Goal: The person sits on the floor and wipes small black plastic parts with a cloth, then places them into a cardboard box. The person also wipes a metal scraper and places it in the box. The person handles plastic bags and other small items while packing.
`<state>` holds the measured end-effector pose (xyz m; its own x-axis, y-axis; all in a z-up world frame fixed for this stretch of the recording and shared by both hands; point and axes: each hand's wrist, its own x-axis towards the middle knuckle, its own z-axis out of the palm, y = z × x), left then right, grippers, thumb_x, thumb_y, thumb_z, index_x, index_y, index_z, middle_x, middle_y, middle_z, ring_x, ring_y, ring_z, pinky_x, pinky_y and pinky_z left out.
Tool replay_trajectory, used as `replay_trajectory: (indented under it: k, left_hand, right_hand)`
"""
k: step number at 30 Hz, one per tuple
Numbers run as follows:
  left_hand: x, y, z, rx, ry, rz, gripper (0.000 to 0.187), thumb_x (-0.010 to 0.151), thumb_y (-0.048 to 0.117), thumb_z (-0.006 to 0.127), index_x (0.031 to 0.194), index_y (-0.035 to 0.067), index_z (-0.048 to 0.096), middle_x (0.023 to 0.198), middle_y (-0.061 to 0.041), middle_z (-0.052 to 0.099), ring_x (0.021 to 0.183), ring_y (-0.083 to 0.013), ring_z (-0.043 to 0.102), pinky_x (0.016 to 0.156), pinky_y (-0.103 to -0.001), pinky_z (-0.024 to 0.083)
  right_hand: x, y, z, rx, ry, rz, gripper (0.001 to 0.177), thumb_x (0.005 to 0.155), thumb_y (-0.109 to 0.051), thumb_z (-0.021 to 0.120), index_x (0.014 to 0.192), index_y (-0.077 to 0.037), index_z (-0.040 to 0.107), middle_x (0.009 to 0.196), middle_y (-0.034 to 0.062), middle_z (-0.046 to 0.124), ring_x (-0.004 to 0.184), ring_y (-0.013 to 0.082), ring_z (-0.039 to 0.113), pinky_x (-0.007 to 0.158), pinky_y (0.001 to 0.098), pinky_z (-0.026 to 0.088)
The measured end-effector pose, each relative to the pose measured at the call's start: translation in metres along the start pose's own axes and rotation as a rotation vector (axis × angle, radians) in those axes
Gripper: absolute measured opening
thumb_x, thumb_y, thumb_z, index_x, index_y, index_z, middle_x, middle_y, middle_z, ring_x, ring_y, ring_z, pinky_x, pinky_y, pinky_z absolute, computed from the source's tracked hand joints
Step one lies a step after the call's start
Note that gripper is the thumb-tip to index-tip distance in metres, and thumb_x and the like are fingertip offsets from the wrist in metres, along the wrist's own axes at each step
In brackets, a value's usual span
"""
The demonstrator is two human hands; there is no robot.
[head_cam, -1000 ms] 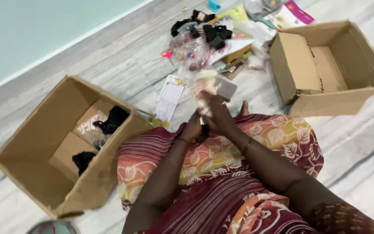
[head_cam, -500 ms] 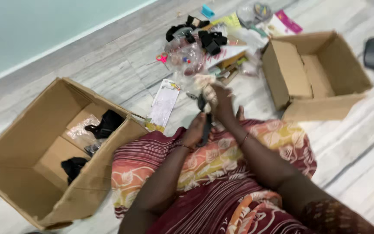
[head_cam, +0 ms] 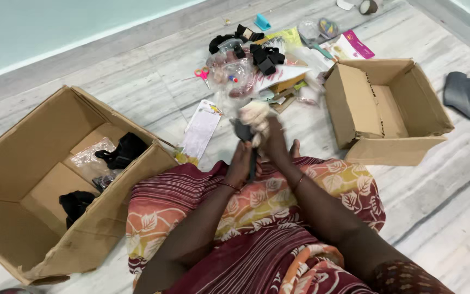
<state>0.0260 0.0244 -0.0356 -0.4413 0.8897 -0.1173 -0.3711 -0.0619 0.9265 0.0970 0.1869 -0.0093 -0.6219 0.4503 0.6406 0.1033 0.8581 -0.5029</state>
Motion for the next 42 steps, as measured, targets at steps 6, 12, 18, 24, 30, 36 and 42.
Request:
replay_trajectory:
  k: [6,12,18,24,30,36,42]
  left_hand:
    - [-0.003,0.009,0.004,-0.061,0.09,-0.065,0.052,0.104,0.05,0.041,0.137,0.011,0.036,0.078,-0.008,0.061,0.056,-0.0179,0.065,0.049,-0.033,0.053]
    - [-0.004,0.007,0.01,-0.045,-0.038,-0.015,0.051,0.11,0.051,0.04,0.127,0.004,0.036,0.081,-0.01,0.064,0.058,-0.0172,0.064,0.052,-0.033,0.055]
    - [0.012,0.006,-0.008,0.16,0.112,0.519,0.058,0.113,0.061,0.037,0.128,0.006,0.047,0.109,-0.009,0.062,0.096,-0.0152,0.06,0.079,-0.032,0.051]
    - [-0.013,0.016,0.005,-0.041,-0.078,0.047,0.058,0.104,0.064,0.038,0.122,0.01,0.045,0.078,-0.008,0.063,0.058,-0.0165,0.064,0.053,-0.031,0.054]
    - [0.004,0.0,-0.001,-0.098,0.046,-0.048,0.059,0.101,0.064,0.038,0.126,0.01,0.044,0.076,-0.008,0.062,0.054,-0.0191,0.062,0.048,-0.033,0.053]
    - [-0.006,0.0,0.001,0.033,-0.026,-0.132,0.073,0.096,0.068,0.037,0.144,0.013,0.033,0.078,-0.006,0.061,0.055,-0.0158,0.062,0.049,-0.032,0.054]
    - [-0.007,0.004,0.013,0.118,-0.132,-0.064,0.076,0.099,0.073,0.042,0.132,0.005,0.038,0.079,-0.011,0.062,0.054,-0.0181,0.063,0.048,-0.033,0.054]
  right_hand:
    - [-0.008,0.007,0.024,0.085,0.056,0.02,0.049,0.092,0.0,0.068,0.139,0.0,0.054,0.134,0.0247,0.058,0.124,0.0452,0.056,0.105,0.0478,0.045]
    - [0.001,0.052,-0.006,0.045,0.02,0.274,0.047,0.091,-0.001,0.068,0.136,-0.003,0.055,0.13,0.0215,0.058,0.124,0.0413,0.058,0.105,0.045,0.048]
    - [-0.04,0.012,0.038,0.028,-0.097,-0.05,0.058,0.078,-0.002,0.077,0.133,-0.002,0.057,0.129,0.0241,0.056,0.12,0.0465,0.053,0.099,0.0493,0.045]
    - [-0.009,0.063,-0.002,0.01,0.084,0.152,0.034,0.1,-0.009,0.071,0.132,-0.006,0.06,0.122,0.0207,0.062,0.112,0.0404,0.063,0.096,0.0451,0.052]
    - [-0.036,0.023,0.014,0.045,-0.069,0.261,0.054,0.091,-0.016,0.071,0.139,-0.004,0.052,0.124,0.0248,0.06,0.111,0.0447,0.059,0.092,0.0492,0.049]
    - [-0.023,-0.009,0.004,0.11,-0.086,0.032,0.054,0.083,0.002,0.064,0.136,-0.005,0.059,0.123,0.0208,0.061,0.118,0.0409,0.059,0.1,0.0475,0.049]
    - [-0.009,0.029,-0.027,0.06,0.107,0.298,0.037,0.092,-0.002,0.066,0.128,-0.004,0.06,0.118,0.0198,0.062,0.111,0.038,0.064,0.093,0.0431,0.053]
